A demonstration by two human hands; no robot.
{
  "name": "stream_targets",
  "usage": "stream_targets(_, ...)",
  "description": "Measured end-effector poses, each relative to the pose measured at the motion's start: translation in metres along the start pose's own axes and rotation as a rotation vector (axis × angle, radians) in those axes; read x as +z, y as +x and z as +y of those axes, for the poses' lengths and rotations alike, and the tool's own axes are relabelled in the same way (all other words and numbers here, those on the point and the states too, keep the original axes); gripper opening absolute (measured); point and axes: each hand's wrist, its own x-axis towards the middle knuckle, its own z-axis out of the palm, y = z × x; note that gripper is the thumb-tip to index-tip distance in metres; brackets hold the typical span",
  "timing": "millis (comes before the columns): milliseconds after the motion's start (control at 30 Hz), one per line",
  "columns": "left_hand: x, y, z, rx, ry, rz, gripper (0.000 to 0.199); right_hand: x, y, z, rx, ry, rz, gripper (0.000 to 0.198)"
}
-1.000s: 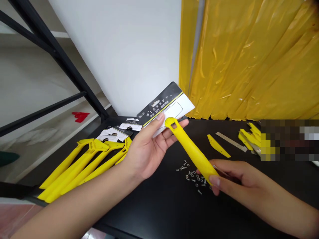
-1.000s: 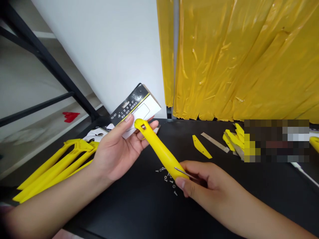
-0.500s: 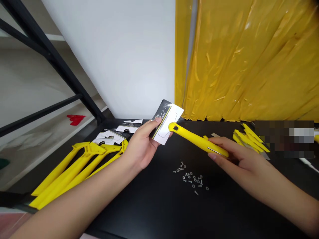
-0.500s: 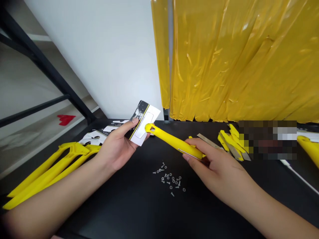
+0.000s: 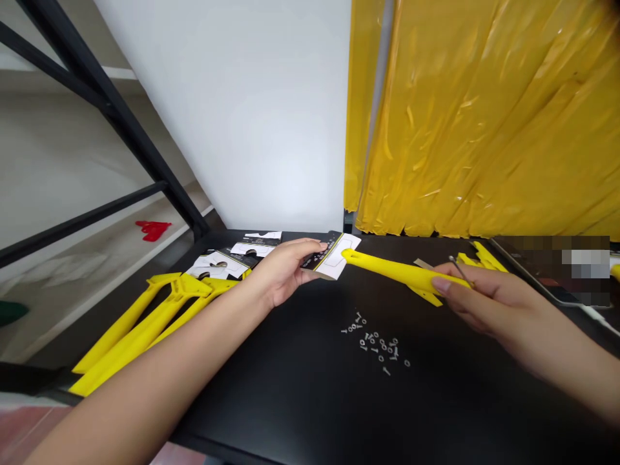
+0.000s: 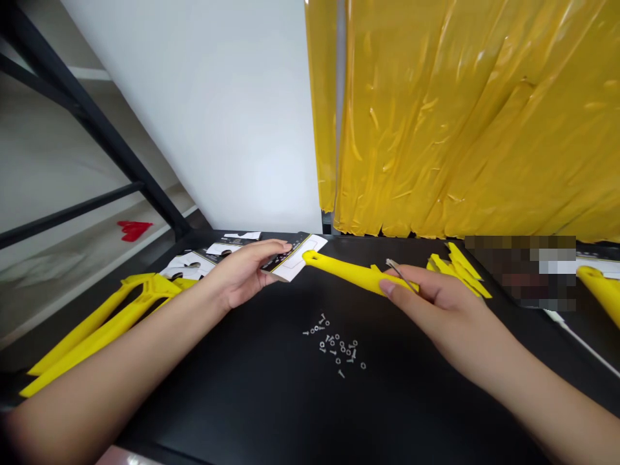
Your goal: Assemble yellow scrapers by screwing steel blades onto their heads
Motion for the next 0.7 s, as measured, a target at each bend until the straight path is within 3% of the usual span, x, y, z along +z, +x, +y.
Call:
stream_targets(167,-0.001,-0.006,0.008,-0.050,0.015,-0.009,0.022,-0.003,-0.001,0.001,0.214,0.274,-0.045,0.064)
stream_targets(333,-0.003,-0.008,0.013,-0.111,0.022,-0.035,0.024,-0.003,-0.001,-0.001,0.241,0.316,-0.044,0.059)
stream_targets(467,-0.006,-0.005,0.011,-0.144,0.015,-0.066,0.018,-0.006,-0.001,-0.003,0.255,0.369,-0.034,0.066)
stream_targets(567,-0.008,-0.002,0.012,-0.143,-0.003,-0.101,0.013,-0.011,0.000,-0.006,0.277,0.425,-0.077,0.056)
stream_targets(700,-0.009,-0.003,0.016,-0.110,-0.024,-0.141,0.022,-0.020,-0.002,-0.012,0.348,0.470,-0.088,0.052)
